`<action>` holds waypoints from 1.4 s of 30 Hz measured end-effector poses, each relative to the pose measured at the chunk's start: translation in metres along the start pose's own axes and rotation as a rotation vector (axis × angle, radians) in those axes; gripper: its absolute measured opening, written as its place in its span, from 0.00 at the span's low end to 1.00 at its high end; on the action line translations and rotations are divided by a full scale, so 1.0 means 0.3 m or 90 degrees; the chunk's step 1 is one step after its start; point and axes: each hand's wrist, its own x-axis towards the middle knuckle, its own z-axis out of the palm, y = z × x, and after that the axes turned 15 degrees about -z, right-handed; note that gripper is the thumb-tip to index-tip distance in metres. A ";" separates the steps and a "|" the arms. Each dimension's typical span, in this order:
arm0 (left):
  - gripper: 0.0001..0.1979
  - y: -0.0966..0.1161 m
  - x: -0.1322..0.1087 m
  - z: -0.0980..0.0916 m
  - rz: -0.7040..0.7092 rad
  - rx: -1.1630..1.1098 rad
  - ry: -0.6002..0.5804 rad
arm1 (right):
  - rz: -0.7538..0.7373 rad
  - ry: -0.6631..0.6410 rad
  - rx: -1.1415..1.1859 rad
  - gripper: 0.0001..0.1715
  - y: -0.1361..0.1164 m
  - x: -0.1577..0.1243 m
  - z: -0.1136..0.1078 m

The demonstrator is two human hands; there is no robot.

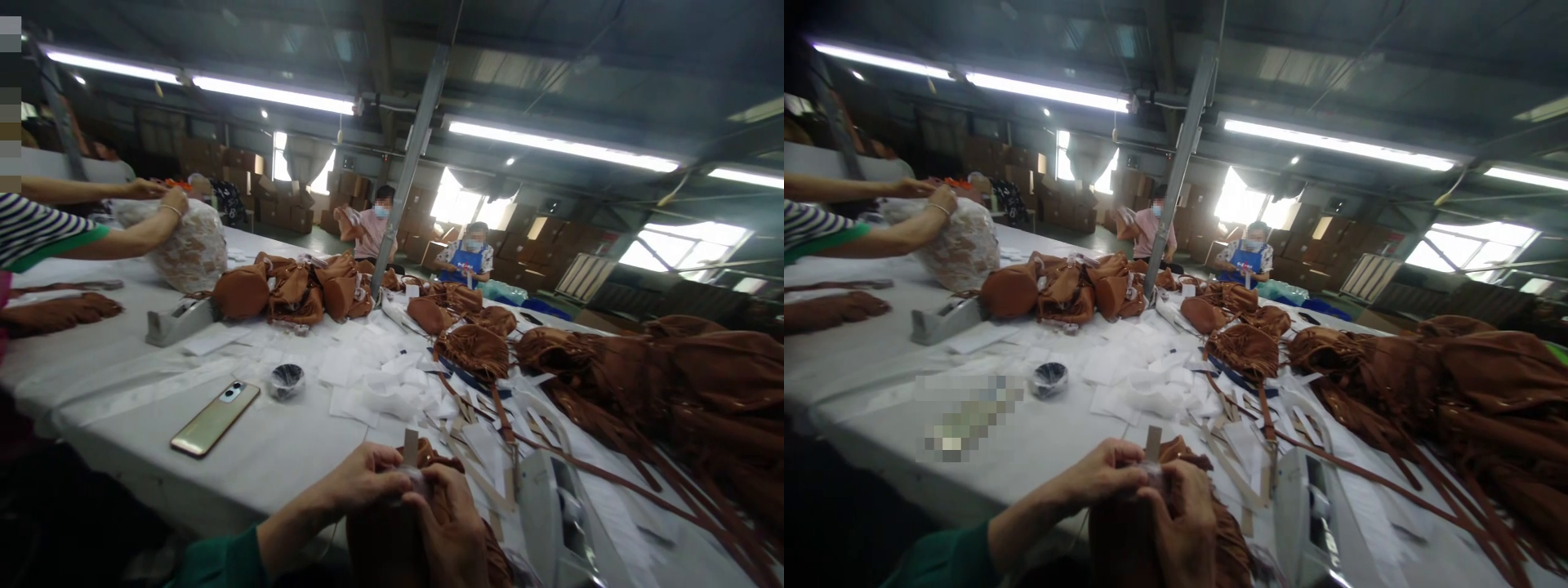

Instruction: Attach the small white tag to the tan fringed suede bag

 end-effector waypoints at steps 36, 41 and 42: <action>0.20 0.003 0.016 -0.027 -0.025 0.058 -0.030 | -0.133 -0.057 -0.023 0.10 -0.014 -0.028 0.005; 0.22 -0.014 0.024 -0.025 0.006 0.185 0.000 | 0.081 -0.093 0.125 0.11 -0.051 -0.005 -0.020; 0.23 -0.015 0.023 -0.021 0.009 0.202 0.004 | 0.105 -0.093 0.149 0.10 -0.061 0.002 -0.025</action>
